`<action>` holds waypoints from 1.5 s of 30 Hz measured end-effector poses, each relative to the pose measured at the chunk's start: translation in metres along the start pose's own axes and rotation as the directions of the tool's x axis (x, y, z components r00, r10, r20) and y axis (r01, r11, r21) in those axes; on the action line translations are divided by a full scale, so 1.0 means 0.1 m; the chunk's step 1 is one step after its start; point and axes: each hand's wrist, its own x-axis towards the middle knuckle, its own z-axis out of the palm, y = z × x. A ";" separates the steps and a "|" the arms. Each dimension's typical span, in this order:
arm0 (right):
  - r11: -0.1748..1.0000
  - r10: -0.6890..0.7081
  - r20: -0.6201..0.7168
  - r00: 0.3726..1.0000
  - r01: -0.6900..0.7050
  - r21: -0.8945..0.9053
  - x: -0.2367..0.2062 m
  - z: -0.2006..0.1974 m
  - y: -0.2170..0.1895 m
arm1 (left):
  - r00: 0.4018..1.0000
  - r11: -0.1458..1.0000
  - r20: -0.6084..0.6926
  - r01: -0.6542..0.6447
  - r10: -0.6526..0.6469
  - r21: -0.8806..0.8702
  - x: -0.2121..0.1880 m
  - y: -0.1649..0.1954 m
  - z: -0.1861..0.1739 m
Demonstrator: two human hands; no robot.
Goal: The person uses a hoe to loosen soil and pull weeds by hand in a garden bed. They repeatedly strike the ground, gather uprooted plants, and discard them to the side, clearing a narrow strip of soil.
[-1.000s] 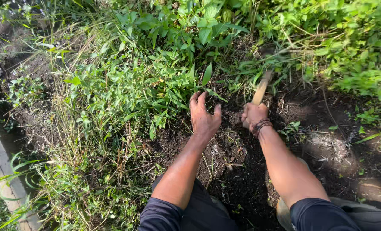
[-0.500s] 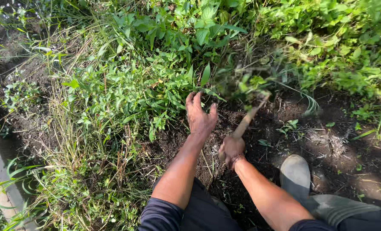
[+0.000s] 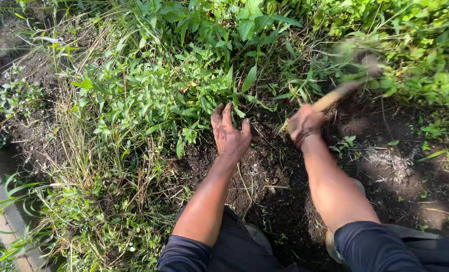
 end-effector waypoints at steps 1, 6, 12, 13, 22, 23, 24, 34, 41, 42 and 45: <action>0.884 0.046 0.291 0.956 0.097 -0.456 -0.10 0.03 0.27 | 1.000 0.999 -0.009 -0.007 0.007 -0.031 0.02 0.05 0.01; 0.898 -0.063 0.152 0.986 0.123 -0.422 0.41 -0.38 0.43 | 0.988 0.996 0.146 0.057 -0.045 -0.076 0.09 0.24 0.10; 0.919 -0.335 -0.105 0.937 0.349 0.184 1.10 -0.05 -0.75 | 0.988 0.993 0.122 0.102 -0.095 -0.052 0.05 0.12 -0.01; 0.925 -0.301 -0.089 0.949 0.313 0.213 1.03 0.07 -0.71 | 0.985 0.993 0.138 0.113 -0.107 -0.036 0.04 0.11 -0.04; 0.767 0.097 0.445 0.890 0.218 -0.604 0.10 -0.38 1.56 | 0.998 0.991 0.067 0.020 -0.011 -0.133 0.12 0.32 0.08; 0.774 0.063 0.451 0.890 0.241 -0.585 0.16 -0.44 1.54 | 0.996 0.990 0.083 0.048 -0.037 -0.131 0.12 0.30 0.09; 0.772 -0.049 0.419 0.907 0.301 -0.559 0.25 -0.48 1.37 | 0.994 0.990 0.097 0.071 -0.059 -0.125 0.11 0.26 0.09; 0.931 -0.335 -0.024 0.942 0.335 0.147 -0.16 -0.06 -0.34 | 0.998 0.995 -0.053 -0.026 0.021 -0.100 -0.05 -0.04 -0.07; 0.957 0.010 0.055 0.998 0.007 -0.290 -0.15 -1.11 1.56 | 1.000 0.975 0.014 -0.023 0.027 -0.222 0.04 0.25 0.06; 0.961 -0.056 0.054 0.997 0.068 -0.269 0.09 -1.17 1.33 | 0.999 0.975 0.026 -0.022 0.028 -0.221 0.05 0.28 0.05; 0.942 -0.335 0.020 0.942 0.335 0.023 0.59 -1.00 0.31 | 1.000 0.978 0.029 0.010 -0.004 -0.210 0.02 0.28 -0.01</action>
